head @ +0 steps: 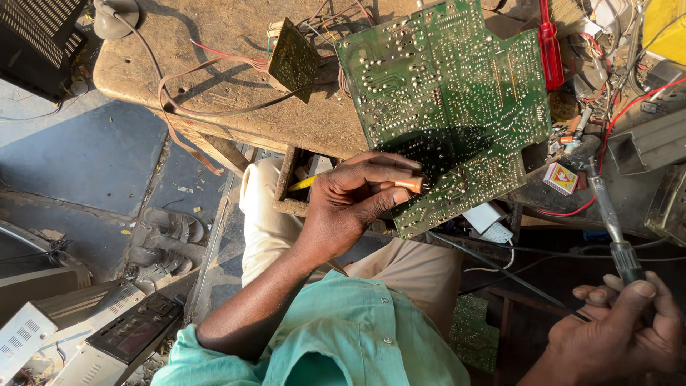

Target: The person solders a green circuit board using a soldering iron and solder wire, working on multiple points across the board. They flip the board to access different sides and continue soldering various joints.

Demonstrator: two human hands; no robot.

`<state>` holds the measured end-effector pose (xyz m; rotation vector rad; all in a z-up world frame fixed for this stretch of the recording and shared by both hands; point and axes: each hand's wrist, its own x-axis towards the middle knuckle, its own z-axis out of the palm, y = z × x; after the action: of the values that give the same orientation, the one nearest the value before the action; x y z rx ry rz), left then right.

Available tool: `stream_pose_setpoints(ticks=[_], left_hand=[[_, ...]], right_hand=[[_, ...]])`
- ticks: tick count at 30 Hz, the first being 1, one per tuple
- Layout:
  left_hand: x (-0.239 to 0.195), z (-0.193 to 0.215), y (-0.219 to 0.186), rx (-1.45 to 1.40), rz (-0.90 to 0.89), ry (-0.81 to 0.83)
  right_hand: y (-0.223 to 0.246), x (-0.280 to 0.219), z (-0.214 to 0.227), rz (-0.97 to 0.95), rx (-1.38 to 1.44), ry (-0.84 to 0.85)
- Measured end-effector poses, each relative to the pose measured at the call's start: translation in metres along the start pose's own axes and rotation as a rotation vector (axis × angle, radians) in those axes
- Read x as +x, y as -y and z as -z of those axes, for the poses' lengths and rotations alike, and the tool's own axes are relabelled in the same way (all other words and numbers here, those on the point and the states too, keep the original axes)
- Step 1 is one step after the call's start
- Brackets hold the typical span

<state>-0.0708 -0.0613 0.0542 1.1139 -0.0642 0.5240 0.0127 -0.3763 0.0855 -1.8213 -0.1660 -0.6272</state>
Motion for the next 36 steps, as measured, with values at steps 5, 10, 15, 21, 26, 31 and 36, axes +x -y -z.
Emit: stream_pose_setpoints(ticks=[5, 10, 15, 21, 26, 31, 36], left_hand=[[-0.003, -0.008, -0.003, 0.205, -0.137, 0.031], [-0.002, -0.017, -0.002, 0.052, -0.037, -0.008], [-0.001, -0.018, -0.001, 0.054, -0.013, 0.0], [-0.002, -0.02, -0.003, 0.12, -0.03, -0.044], [0.011, -0.027, -0.021, 0.257, 0.005, -0.074], [0.046, -0.037, -0.037, 0.749, -0.234, 0.225], [0.119, -0.079, 0.017, 0.95, -0.474, 0.544]], right_hand=[[-0.009, 0.001, 0.003, 0.037, 0.024, 0.011], [-0.017, 0.002, 0.008, 0.062, 0.006, 0.008], [-0.017, 0.0, 0.009, 0.054, 0.021, 0.005], [-0.015, 0.002, 0.003, 0.014, 0.029, -0.042], [-0.029, 0.002, 0.01, -0.056, 0.248, -0.086], [-0.039, -0.004, 0.022, -0.064, 0.212, -0.13], [-0.038, -0.012, 0.026, -0.032, 0.177, -0.128]])
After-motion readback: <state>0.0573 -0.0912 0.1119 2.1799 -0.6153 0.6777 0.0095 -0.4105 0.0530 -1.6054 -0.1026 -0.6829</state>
